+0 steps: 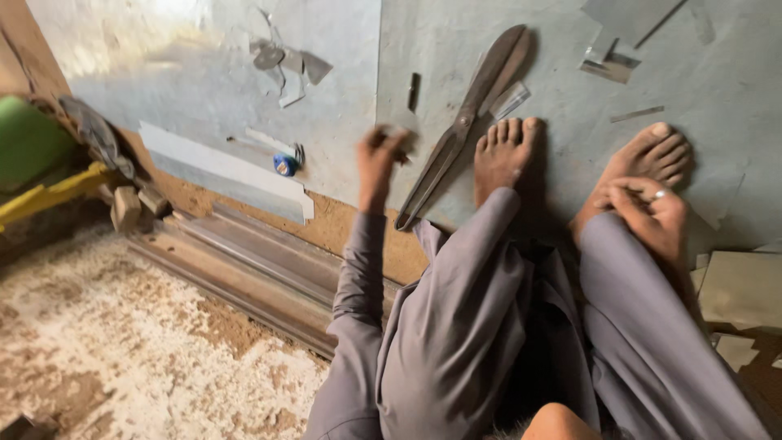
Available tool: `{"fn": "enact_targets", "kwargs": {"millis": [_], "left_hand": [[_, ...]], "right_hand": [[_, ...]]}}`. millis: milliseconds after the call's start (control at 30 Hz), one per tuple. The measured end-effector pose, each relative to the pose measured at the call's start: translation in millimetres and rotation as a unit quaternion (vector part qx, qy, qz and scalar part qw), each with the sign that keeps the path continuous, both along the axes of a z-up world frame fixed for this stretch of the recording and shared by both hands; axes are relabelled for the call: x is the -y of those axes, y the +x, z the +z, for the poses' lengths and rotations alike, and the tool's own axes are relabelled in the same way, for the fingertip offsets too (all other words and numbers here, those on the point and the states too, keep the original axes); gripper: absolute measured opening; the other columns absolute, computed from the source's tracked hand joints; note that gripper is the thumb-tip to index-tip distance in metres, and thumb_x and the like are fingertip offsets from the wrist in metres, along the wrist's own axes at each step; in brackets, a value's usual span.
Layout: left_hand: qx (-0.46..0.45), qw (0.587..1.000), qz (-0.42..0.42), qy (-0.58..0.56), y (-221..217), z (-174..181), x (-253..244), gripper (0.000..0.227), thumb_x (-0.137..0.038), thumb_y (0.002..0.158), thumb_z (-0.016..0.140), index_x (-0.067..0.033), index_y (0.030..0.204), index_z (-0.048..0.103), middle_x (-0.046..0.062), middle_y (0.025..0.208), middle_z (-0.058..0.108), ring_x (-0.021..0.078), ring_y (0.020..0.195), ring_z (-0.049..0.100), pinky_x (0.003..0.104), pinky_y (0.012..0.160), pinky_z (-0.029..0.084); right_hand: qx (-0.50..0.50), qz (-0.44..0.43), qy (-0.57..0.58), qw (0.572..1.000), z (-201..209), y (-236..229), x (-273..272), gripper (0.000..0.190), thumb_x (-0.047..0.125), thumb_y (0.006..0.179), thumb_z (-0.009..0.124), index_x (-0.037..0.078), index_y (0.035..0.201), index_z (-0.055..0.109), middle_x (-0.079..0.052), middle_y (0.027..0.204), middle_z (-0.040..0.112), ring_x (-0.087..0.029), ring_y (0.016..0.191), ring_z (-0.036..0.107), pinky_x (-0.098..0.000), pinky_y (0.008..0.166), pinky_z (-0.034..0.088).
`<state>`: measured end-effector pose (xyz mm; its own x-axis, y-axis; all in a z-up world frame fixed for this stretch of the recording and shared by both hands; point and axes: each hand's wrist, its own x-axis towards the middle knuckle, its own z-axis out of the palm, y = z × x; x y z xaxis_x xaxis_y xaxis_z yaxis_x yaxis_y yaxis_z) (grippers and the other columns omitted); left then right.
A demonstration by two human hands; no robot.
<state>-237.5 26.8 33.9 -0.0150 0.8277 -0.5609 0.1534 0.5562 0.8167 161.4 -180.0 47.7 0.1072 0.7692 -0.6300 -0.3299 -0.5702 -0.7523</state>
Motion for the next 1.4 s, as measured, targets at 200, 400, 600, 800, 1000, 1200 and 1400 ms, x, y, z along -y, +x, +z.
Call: {"fn": "enact_targets", "kwargs": {"millis": [200,400,600,800,1000,1200,1400], "left_hand": [[0.015,0.960,0.278,-0.011,-60.7,16.5,-35.1,0.019,-0.023,0.097,0.067,-0.0049,0.102,0.068,0.008,0.086,0.073,0.0168,0.069,0.071,0.029,0.056,0.055],[-0.091,0.993,-0.080,-0.014,16.1,-7.3,-0.8,0.027,-0.029,0.094,0.074,-0.0033,0.101,0.070,0.009,0.087,0.075,0.0194,0.077,0.074,0.032,0.063,0.056],[-0.356,0.864,-0.283,0.216,91.7,-0.7,8.4,0.050,-0.035,0.081,0.083,-0.0005,0.112,0.063,0.021,0.105,0.067,0.0392,0.096,0.065,0.046,0.076,0.052],[-0.369,0.821,-0.381,0.212,109.6,-11.4,-11.0,0.045,-0.040,0.083,0.081,-0.0026,0.099,0.062,0.020,0.099,0.068,0.0404,0.093,0.064,0.049,0.079,0.053],[-0.421,0.820,-0.348,0.168,66.1,-5.4,-7.1,0.041,-0.036,0.078,0.080,-0.0005,0.089,0.063,0.022,0.090,0.069,0.0407,0.076,0.069,0.049,0.068,0.055],[-0.447,0.789,-0.398,0.139,27.2,3.2,17.0,0.028,-0.029,0.102,0.068,-0.0031,0.091,0.063,0.020,0.081,0.068,0.0384,0.075,0.069,0.049,0.068,0.054],[-0.344,0.843,-0.368,0.189,58.8,2.6,57.0,0.029,-0.032,0.086,0.075,-0.0047,0.083,0.064,0.016,0.078,0.070,0.0382,0.075,0.069,0.049,0.066,0.054]], "right_hand": [[0.059,0.033,-0.028,0.997,8.0,2.5,-7.4,0.019,0.009,0.111,0.062,-0.008,0.120,0.067,-0.013,0.103,0.072,-0.012,0.093,0.069,-0.0239,0.084,0.054],[0.144,0.037,-0.036,0.988,-7.4,-11.1,-8.7,0.019,0.009,0.107,0.065,-0.006,0.118,0.069,-0.010,0.091,0.072,-0.010,0.081,0.066,-0.0234,0.071,0.052],[0.152,0.014,-0.062,0.986,-6.3,-16.3,-4.7,0.020,0.010,0.103,0.067,-0.005,0.117,0.069,-0.008,0.086,0.072,-0.009,0.075,0.066,-0.0232,0.067,0.052],[0.172,-0.042,-0.046,0.983,-6.8,-10.5,32.2,0.018,0.010,0.104,0.068,-0.004,0.116,0.069,-0.008,0.089,0.071,-0.009,0.080,0.066,-0.0226,0.072,0.055],[0.480,-0.021,-0.064,0.875,0.6,18.1,64.5,0.024,0.018,0.104,0.077,0.002,0.121,0.073,-0.017,0.102,0.072,-0.027,0.091,0.072,-0.0369,0.083,0.056],[0.642,0.074,-0.106,0.756,-18.1,14.1,66.0,0.068,0.029,0.092,0.087,0.001,0.146,0.057,-0.027,0.134,0.060,-0.047,0.122,0.054,-0.0562,0.095,0.047],[0.588,0.004,-0.134,0.797,-47.6,32.1,60.8,0.080,0.034,0.080,0.090,0.008,0.147,0.055,-0.018,0.121,0.065,-0.043,0.115,0.058,-0.0571,0.095,0.045]]}}
